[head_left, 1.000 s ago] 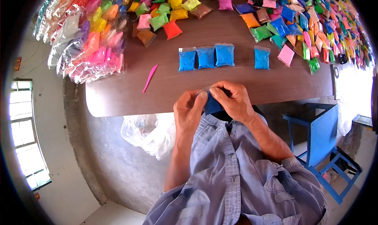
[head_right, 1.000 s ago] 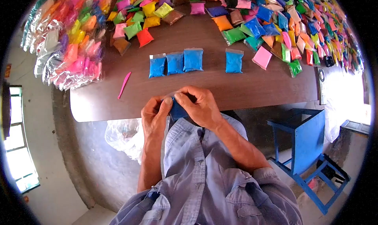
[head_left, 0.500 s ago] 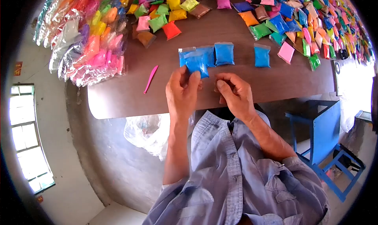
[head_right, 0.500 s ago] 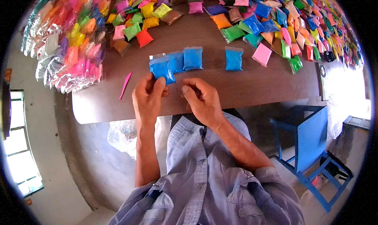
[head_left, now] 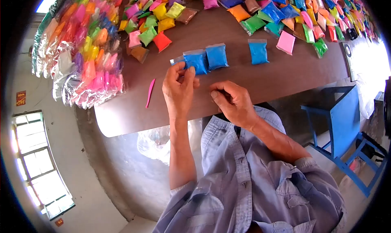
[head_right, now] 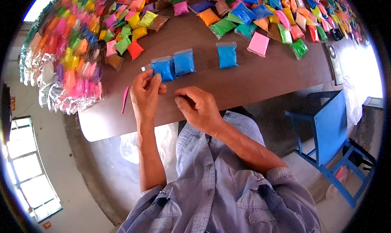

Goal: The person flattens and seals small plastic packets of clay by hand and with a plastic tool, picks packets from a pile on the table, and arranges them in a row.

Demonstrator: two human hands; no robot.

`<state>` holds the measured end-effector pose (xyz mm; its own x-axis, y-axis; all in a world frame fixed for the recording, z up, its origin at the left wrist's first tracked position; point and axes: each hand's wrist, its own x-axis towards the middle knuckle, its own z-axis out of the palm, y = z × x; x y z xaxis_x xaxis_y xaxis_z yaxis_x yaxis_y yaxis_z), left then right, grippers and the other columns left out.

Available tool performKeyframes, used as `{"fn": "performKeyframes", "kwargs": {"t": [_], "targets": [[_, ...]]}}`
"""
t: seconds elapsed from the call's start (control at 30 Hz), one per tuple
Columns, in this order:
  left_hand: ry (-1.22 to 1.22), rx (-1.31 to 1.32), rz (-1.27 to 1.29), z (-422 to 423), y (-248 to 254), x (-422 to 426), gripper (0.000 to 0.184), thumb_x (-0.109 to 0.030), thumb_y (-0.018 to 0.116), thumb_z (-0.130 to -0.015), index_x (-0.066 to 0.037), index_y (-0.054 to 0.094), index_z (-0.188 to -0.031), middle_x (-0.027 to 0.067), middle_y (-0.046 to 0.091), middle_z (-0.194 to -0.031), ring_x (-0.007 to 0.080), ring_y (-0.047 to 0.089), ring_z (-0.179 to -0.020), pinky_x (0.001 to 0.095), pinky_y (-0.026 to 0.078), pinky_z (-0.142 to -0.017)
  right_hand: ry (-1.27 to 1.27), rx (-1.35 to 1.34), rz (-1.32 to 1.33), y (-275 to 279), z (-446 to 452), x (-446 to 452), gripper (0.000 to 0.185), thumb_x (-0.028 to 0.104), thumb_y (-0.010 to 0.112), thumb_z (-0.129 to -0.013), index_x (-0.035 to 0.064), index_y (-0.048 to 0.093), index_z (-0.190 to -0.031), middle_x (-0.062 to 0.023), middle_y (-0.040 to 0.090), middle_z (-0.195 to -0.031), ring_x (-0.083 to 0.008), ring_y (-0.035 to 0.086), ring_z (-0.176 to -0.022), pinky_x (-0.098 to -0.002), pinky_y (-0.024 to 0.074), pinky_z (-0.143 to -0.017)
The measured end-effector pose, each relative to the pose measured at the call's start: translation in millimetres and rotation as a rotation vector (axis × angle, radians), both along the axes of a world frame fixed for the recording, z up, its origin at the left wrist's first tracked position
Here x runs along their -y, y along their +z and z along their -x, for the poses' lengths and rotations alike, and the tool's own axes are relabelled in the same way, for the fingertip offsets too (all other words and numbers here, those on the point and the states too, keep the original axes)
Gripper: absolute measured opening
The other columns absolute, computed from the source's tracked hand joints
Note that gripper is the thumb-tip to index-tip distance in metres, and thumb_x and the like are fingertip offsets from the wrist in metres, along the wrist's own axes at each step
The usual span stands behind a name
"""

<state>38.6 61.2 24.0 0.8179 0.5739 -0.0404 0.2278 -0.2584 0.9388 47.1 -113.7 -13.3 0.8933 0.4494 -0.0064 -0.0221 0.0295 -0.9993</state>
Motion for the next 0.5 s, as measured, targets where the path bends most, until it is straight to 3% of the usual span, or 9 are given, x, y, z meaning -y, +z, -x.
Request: {"fn": "performKeyframes", "kwargs": {"t": [0.1, 0.17, 0.3, 0.37, 0.5], "targets": [[-0.008, -0.034, -0.108, 0.3, -3.3, -0.1, 0.032, -0.018, 0.074, -0.101, 0.008, 0.066, -0.118, 0.0106, 0.073, -0.086, 0.0118, 0.068, -0.066, 0.0262, 0.055, -0.058, 0.0, 0.024, 0.001, 1.3, -0.1, 1.0, 0.014, 0.007, 0.07, -0.097, -0.001, 0.073, -0.109, -0.0146, 0.073, -0.099, -0.0227, 0.07, -0.085, -0.0341, 0.0549, -0.071], [0.023, -0.025, -0.201, 0.3, -5.2, 0.9, 0.028, -0.018, 0.077, -0.098, 0.004, 0.069, -0.113, 0.0124, 0.074, -0.083, 0.0156, 0.069, -0.059, 0.0305, 0.054, -0.054, -0.001, 0.055, 0.0, 2.6, -0.8, 1.3, 0.014, 0.006, 0.07, -0.097, -0.0012, 0.073, -0.108, -0.0147, 0.073, -0.098, -0.0233, 0.071, -0.085, -0.0345, 0.0549, -0.072], [0.023, -0.045, -0.303, 0.9, -4.6, 3.1, 0.024, -0.018, 0.076, -0.098, 0.002, 0.071, -0.11, 0.0125, 0.073, -0.083, 0.0163, 0.069, -0.062, 0.0321, 0.053, -0.057, 0.004, 0.131, 0.018, 4.6, -2.6, 3.1, 0.014, 0.006, 0.069, -0.097, -0.0018, 0.073, -0.108, -0.0153, 0.073, -0.098, -0.0252, 0.071, -0.084, -0.0358, 0.0549, -0.073], [-0.04, 0.055, -0.61, 2.8, -8.5, 0.5, 0.027, -0.025, 0.074, -0.101, 0.0, 0.074, -0.11, 0.0101, 0.073, -0.086, 0.0138, 0.067, -0.064, 0.0294, 0.052, -0.056, 0.007, 0.127, 0.018, 4.2, -2.7, 3.7, 0.014, 0.006, 0.07, -0.097, -0.0019, 0.073, -0.107, -0.0153, 0.073, -0.098, -0.025, 0.071, -0.084, -0.0357, 0.0549, -0.072], [0.041, 0.073, -0.675, 19.4, 6.6, 4.5, 0.026, -0.025, 0.072, -0.102, -0.001, 0.076, -0.111, 0.0104, 0.074, -0.09, 0.0154, 0.067, -0.07, 0.0295, 0.052, -0.061, 0.013, 0.123, 0.001, 3.7, -2.2, 3.8, 0.013, 0.006, 0.069, -0.097, -0.0019, 0.073, -0.107, -0.0154, 0.073, -0.097, -0.0243, 0.071, -0.081, -0.0348, 0.0559, -0.068]]}}
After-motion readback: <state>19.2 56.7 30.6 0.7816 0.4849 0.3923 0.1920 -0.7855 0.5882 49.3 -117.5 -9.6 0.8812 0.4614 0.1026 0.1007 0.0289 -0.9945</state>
